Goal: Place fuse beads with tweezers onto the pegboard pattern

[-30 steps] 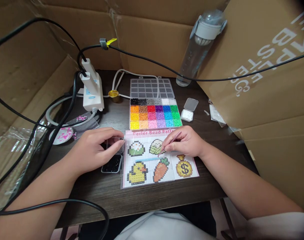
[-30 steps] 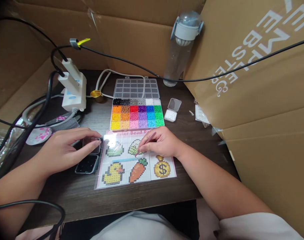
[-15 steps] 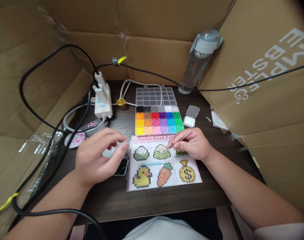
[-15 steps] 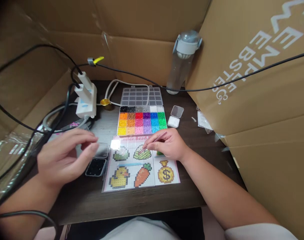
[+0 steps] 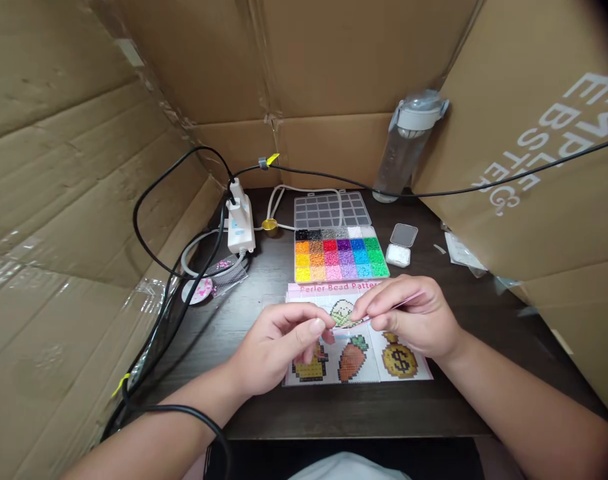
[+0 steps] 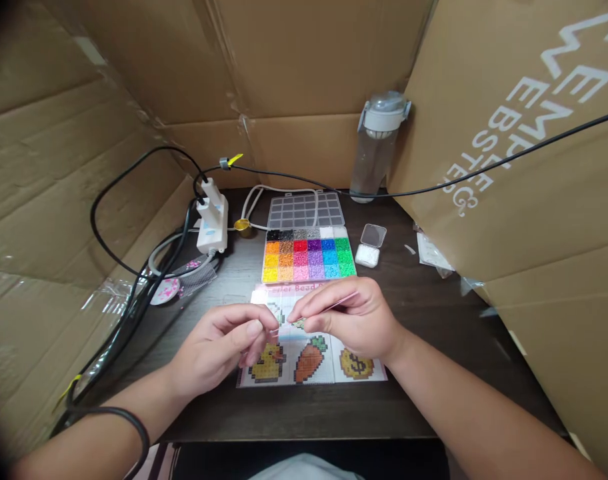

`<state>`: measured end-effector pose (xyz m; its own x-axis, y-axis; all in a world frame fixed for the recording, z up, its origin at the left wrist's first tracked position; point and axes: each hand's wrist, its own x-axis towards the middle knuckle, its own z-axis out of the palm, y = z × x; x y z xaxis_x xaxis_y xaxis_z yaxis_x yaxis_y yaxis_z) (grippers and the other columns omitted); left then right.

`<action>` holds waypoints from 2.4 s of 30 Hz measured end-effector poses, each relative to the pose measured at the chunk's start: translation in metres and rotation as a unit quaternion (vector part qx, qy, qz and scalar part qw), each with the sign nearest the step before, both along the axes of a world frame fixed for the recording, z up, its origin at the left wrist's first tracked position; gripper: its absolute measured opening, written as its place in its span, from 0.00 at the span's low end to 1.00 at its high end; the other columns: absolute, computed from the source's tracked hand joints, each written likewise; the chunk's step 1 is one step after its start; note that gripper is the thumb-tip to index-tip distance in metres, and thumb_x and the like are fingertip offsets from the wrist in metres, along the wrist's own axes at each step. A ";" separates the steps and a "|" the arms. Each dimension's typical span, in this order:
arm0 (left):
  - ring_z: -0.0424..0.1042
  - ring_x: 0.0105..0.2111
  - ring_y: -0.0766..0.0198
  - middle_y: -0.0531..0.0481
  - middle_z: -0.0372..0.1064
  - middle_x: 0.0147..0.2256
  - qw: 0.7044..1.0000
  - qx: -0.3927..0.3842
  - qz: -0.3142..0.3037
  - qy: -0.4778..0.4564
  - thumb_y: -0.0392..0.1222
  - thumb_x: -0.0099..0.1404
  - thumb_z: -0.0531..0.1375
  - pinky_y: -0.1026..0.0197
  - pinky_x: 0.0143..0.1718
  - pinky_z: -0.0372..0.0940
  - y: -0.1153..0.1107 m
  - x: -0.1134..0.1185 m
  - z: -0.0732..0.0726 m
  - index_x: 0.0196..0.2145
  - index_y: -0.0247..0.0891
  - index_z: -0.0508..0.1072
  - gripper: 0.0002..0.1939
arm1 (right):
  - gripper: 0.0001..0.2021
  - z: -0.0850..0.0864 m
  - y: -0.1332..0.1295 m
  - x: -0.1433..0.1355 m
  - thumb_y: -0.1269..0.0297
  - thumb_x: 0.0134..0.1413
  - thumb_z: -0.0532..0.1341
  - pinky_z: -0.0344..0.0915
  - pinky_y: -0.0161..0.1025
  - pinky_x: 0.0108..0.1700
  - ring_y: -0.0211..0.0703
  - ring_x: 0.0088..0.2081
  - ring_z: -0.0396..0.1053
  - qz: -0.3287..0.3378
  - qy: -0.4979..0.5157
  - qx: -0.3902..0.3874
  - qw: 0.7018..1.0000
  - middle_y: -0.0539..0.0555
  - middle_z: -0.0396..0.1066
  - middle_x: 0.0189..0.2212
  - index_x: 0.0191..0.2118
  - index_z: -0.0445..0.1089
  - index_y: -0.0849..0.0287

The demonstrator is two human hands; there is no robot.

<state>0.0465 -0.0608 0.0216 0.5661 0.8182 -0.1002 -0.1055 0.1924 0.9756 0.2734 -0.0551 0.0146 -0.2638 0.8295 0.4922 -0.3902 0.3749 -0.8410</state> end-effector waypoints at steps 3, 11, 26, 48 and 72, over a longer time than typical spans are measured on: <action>0.61 0.19 0.76 0.50 0.71 0.27 0.999 -0.044 -0.004 -0.001 0.49 0.65 0.64 0.71 0.21 0.56 0.000 0.003 0.000 0.35 0.34 0.77 0.13 | 0.11 -0.002 0.000 -0.002 0.76 0.48 0.71 0.78 0.33 0.39 0.40 0.35 0.80 0.003 0.001 -0.012 1.000 0.52 0.82 0.34 0.38 0.81 0.54; 0.59 0.18 0.78 0.52 0.68 0.24 0.985 -0.161 -0.031 -0.049 0.45 0.61 0.67 0.72 0.19 0.53 0.002 0.005 -0.002 0.30 0.33 0.74 0.12 | 0.09 -0.002 0.000 -0.004 0.72 0.49 0.72 0.78 0.36 0.38 0.42 0.35 0.80 -0.017 -0.004 -0.023 1.000 0.52 0.82 0.34 0.37 0.81 0.53; 0.61 0.16 0.77 0.48 0.75 0.24 0.981 -0.180 -0.025 -0.072 0.43 0.58 0.70 0.71 0.19 0.55 0.005 0.005 -0.003 0.30 0.34 0.79 0.09 | 0.09 -0.011 -0.001 -0.007 0.72 0.52 0.70 0.77 0.34 0.41 0.39 0.37 0.80 -0.005 0.028 -0.059 0.998 0.49 0.82 0.35 0.38 0.81 0.50; 0.61 0.18 0.72 0.48 0.74 0.25 0.997 0.020 0.067 0.034 0.46 0.61 0.66 0.67 0.19 0.56 0.007 -0.010 0.000 0.32 0.36 0.79 0.10 | 0.05 -0.015 0.007 0.020 0.67 0.50 0.72 0.76 0.33 0.35 0.39 0.33 0.79 -0.045 0.012 -0.068 0.997 0.50 0.82 0.32 0.35 0.81 0.50; 0.68 0.30 0.64 0.51 0.74 0.31 0.801 0.452 0.148 0.364 0.44 0.64 0.61 0.60 0.34 0.64 0.046 -0.037 -0.011 0.35 0.39 0.76 0.07 | 0.05 -0.035 0.026 0.032 0.66 0.47 0.72 0.76 0.33 0.33 0.40 0.29 0.80 0.055 -0.233 -0.122 0.963 0.55 0.81 0.28 0.32 0.81 0.59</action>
<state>0.0094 -0.0145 0.0110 0.3942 0.8302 0.3941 0.6438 -0.5555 0.5263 0.3052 -0.0287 -0.0204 -0.5021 0.8598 0.0927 0.0244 0.1213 -0.9923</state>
